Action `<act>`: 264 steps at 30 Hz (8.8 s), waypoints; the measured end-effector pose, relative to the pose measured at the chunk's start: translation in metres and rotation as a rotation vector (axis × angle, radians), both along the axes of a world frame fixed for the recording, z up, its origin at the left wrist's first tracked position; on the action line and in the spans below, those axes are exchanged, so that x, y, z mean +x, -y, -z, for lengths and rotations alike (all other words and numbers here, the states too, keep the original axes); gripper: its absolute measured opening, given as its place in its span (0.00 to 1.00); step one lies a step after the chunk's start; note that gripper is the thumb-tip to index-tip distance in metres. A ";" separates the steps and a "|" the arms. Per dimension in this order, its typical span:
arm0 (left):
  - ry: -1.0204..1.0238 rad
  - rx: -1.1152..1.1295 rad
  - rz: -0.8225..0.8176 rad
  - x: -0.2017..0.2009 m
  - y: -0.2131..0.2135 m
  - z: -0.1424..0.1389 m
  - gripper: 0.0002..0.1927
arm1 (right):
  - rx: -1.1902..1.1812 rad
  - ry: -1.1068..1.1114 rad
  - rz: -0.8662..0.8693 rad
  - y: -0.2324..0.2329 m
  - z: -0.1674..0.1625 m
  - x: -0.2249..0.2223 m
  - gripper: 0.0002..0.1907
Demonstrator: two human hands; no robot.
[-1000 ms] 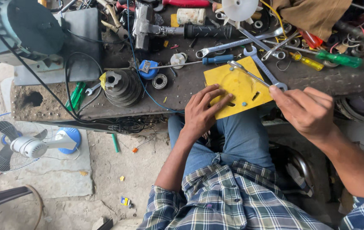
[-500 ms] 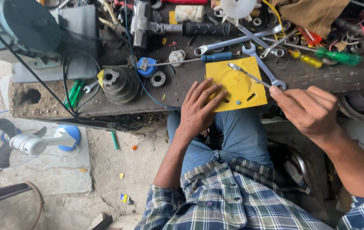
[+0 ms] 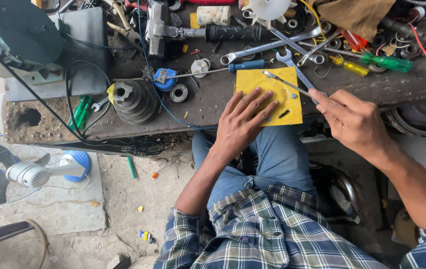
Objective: The person uses a wrench to press and rotate a bolt into a yellow plastic sheet, creating holes. The person repeats this process at multiple locations on the sheet while holding it on their lap.
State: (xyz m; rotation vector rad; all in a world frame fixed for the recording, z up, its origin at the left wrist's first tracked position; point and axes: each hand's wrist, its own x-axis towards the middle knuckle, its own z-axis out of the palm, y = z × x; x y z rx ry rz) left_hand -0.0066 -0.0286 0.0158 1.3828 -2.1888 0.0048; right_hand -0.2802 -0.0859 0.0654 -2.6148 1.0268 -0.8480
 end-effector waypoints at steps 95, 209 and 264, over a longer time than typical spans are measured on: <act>0.011 -0.073 -0.089 -0.022 -0.009 -0.002 0.31 | -0.049 -0.008 0.131 -0.020 0.018 -0.005 0.22; -0.189 -0.410 -0.190 0.018 -0.022 0.039 0.14 | 0.148 0.064 -0.062 -0.054 0.005 0.019 0.19; 0.008 -0.101 0.002 -0.002 0.005 0.001 0.29 | 0.182 -0.108 0.053 -0.020 -0.010 -0.025 0.29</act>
